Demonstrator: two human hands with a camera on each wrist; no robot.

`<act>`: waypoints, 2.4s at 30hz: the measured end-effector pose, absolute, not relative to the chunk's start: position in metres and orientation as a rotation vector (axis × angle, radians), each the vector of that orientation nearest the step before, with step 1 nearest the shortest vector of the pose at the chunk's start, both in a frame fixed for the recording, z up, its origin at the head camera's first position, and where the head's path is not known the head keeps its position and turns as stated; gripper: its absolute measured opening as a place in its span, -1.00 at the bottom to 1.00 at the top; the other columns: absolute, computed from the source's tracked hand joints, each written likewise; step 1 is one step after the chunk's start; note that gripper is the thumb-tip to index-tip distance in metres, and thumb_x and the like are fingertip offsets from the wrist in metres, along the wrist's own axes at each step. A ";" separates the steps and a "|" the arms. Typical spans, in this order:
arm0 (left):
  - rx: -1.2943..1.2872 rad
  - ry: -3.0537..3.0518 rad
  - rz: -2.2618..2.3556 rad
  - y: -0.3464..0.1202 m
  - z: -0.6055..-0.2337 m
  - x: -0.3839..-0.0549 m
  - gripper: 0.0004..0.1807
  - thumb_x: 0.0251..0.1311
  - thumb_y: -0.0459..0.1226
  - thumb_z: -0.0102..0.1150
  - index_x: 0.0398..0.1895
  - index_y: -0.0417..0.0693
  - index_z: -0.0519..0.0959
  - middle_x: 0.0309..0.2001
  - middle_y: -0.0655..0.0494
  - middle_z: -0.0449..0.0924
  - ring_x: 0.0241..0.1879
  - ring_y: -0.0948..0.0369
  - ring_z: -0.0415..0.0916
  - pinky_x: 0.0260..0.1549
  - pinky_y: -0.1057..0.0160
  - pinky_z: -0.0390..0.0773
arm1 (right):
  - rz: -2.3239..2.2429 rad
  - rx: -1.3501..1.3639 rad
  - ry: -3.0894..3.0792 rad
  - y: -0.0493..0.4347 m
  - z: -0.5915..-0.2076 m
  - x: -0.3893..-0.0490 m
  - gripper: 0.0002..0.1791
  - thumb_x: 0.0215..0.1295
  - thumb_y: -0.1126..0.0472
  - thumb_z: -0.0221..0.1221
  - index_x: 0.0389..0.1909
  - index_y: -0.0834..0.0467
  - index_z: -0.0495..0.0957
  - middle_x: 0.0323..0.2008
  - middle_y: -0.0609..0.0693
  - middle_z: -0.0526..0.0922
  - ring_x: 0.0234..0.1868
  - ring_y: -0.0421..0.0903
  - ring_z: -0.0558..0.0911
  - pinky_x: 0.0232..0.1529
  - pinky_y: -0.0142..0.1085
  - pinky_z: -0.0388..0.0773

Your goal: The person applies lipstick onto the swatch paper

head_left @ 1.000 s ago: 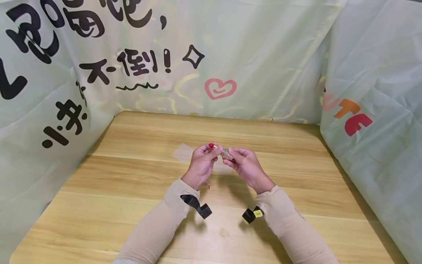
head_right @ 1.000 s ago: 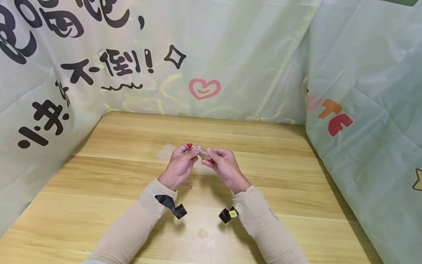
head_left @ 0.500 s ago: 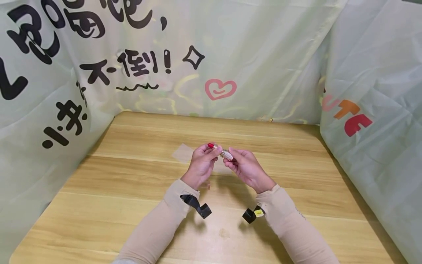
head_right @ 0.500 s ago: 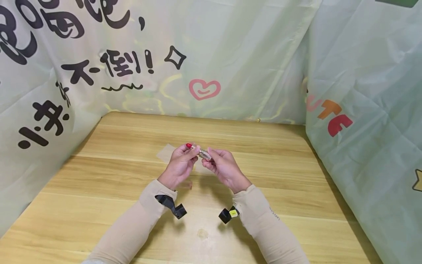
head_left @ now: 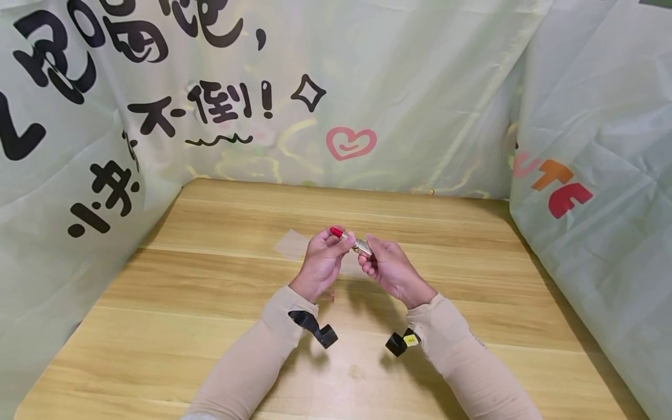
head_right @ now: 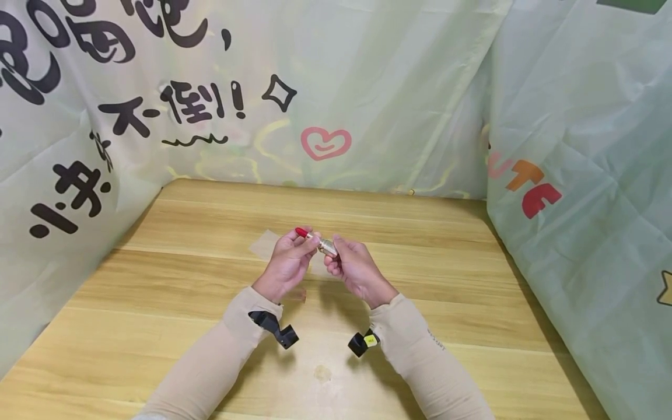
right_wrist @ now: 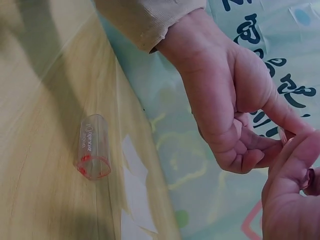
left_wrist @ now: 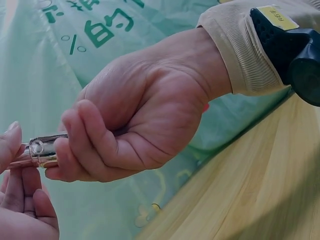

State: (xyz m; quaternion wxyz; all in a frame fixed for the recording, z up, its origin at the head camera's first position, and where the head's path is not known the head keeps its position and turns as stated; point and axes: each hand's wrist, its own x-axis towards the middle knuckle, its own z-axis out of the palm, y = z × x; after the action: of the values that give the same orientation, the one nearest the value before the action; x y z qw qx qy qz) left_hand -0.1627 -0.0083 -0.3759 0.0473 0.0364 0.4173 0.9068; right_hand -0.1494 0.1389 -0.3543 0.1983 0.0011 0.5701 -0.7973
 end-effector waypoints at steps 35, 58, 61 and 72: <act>0.279 1.263 2.757 -0.007 -0.375 -0.161 -0.73 0.15 -0.64 0.14 -0.29 -0.11 0.51 -0.38 0.18 0.68 -0.22 0.25 0.61 -0.05 0.36 0.54 | -2.189 0.020 1.202 0.148 -0.359 -0.155 -0.53 0.58 0.07 -0.24 -0.43 0.22 0.48 -0.74 -0.12 0.51 -0.80 -0.39 0.40 -0.81 -0.62 0.30; 0.184 1.275 2.740 -0.012 -0.371 -0.165 -0.73 0.18 -0.71 -0.01 -0.15 -0.28 0.44 -0.36 0.12 0.69 -0.23 0.24 0.62 -0.11 0.38 0.56 | -2.272 -0.067 1.099 0.154 -0.352 -0.158 -0.61 0.59 0.12 -0.24 -0.21 0.29 0.46 -0.41 0.15 0.67 -0.42 -0.13 0.70 -0.33 -0.45 0.63; 0.186 1.281 2.732 -0.013 -0.372 -0.165 -0.72 0.18 -0.71 -0.02 -0.14 -0.28 0.44 -0.35 0.13 0.69 -0.22 0.25 0.61 -0.13 0.40 0.56 | -2.292 -0.045 1.124 0.154 -0.352 -0.158 -0.67 0.56 0.21 -0.16 -0.23 0.31 0.50 -0.36 0.15 0.64 -0.37 -0.11 0.70 -0.25 -0.45 0.62; 0.194 1.390 2.694 -0.022 -0.374 -0.169 -0.67 0.14 -0.71 0.04 -0.23 -0.14 0.50 -0.35 0.15 0.69 -0.26 0.29 0.61 -0.12 0.37 0.55 | -2.325 -0.014 1.195 0.158 -0.349 -0.160 -0.69 0.52 0.31 -0.10 -0.31 0.30 0.59 -0.36 0.10 0.64 -0.34 -0.12 0.69 -0.18 -0.44 0.61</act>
State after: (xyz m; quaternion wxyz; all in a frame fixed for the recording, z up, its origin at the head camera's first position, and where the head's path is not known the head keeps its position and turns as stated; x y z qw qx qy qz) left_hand -0.1688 -0.0221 -0.3743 0.0520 0.0639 0.4570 0.8857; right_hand -0.1598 0.1575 -0.3493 0.2605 -0.0050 0.4414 -0.8586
